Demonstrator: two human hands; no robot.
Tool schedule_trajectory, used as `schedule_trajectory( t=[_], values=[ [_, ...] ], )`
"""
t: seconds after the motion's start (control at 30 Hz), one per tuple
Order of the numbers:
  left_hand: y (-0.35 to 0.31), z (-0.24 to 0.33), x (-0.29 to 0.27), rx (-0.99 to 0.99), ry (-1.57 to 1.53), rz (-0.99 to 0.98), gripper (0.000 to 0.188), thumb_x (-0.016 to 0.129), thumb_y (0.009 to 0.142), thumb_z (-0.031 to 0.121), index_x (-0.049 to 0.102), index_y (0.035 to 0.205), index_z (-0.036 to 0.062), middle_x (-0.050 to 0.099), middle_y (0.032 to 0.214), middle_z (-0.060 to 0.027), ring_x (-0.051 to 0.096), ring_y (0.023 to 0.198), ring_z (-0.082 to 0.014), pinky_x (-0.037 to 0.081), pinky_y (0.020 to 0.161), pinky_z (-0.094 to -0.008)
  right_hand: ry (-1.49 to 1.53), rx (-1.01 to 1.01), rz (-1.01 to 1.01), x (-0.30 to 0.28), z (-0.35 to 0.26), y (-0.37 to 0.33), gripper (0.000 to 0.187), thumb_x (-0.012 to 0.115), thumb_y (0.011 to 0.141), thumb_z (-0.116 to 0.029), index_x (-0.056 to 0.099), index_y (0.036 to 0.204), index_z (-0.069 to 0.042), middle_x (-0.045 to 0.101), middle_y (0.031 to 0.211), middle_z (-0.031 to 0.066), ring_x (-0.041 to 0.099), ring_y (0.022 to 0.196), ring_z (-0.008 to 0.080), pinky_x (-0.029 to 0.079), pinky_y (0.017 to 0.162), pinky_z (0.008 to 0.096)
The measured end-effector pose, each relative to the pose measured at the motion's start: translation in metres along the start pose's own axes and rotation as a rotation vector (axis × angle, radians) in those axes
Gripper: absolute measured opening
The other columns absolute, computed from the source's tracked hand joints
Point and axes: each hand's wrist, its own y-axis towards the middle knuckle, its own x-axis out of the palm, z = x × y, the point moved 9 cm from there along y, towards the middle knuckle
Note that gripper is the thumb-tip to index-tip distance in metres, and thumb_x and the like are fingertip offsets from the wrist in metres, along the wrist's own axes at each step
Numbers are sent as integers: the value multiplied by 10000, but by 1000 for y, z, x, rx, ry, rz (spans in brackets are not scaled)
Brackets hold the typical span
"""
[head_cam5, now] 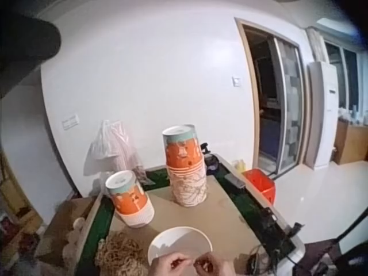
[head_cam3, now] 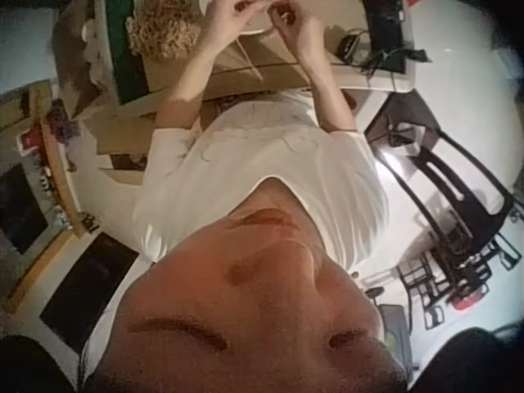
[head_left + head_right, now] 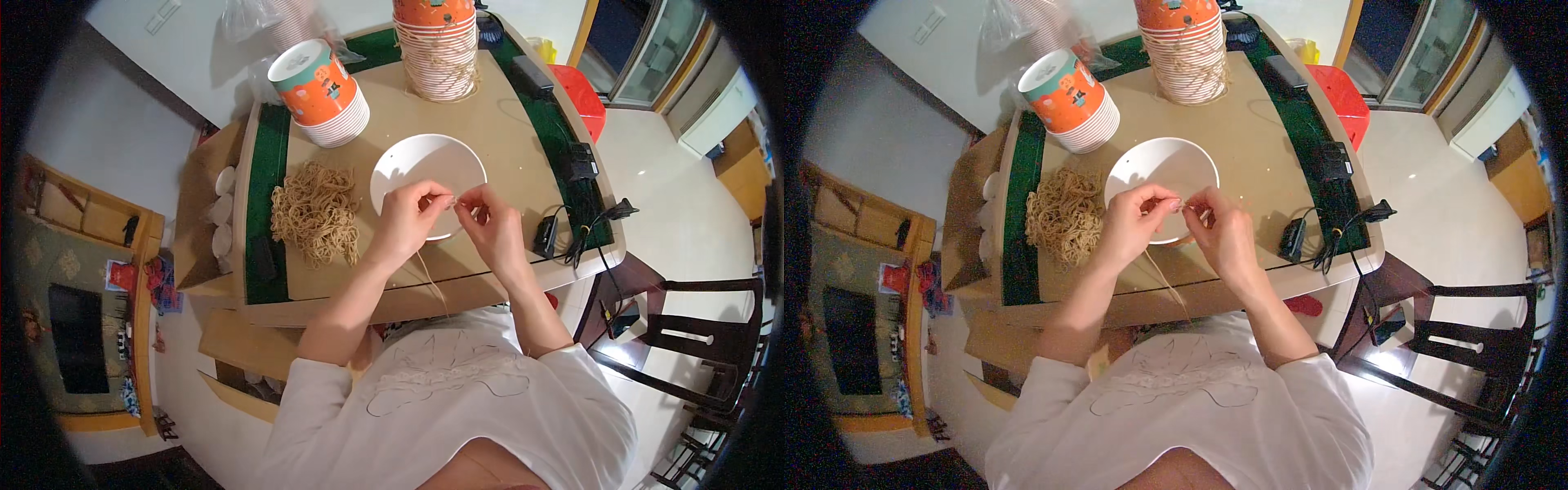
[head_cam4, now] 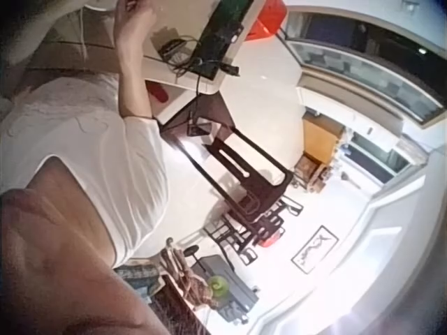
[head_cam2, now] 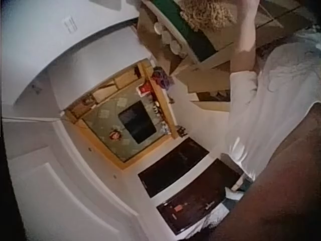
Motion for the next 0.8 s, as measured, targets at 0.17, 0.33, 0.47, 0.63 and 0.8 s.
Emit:
schedule_trajectory(
  t=[0.17,0.33,0.47,0.63,0.8],
  values=[
    [1,-2,-3,170,-59,130,97,610,848,78,621,875,-14,649,731,-63,590,627,-104,464,584,-242,-20,24,-19,2,-2,0,121,658,783,-92,587,843,-17,635,712,104,592,587,181,472,555,303],
    [2,3,-4,170,-12,127,87,605,838,80,616,837,-6,639,689,-74,598,606,-127,461,569,-258,-59,-55,31,2,0,-1,118,670,773,-95,601,833,-21,607,693,103,584,594,194,463,557,314],
    [2,3,-4,166,7,130,79,612,840,70,615,847,-9,627,699,-46,567,630,-89,446,580,-235,-67,-49,56,3,1,1,111,687,768,-105,629,831,-34,591,679,95,567,576,202,447,534,317],
    [2,6,-4,170,11,126,73,612,846,59,615,859,-12,610,701,-16,537,654,-52,431,582,-214,-39,-77,80,4,-3,1,96,689,770,-113,648,820,-42,601,691,101,564,567,206,436,519,321],
    [1,11,-8,287,42,226,38,583,831,39,572,827,3,607,705,-86,574,595,-159,448,556,-274,-72,-130,95,3,-4,0,86,686,771,-113,648,803,-43,597,683,101,566,566,217,435,521,329]
  ],
)
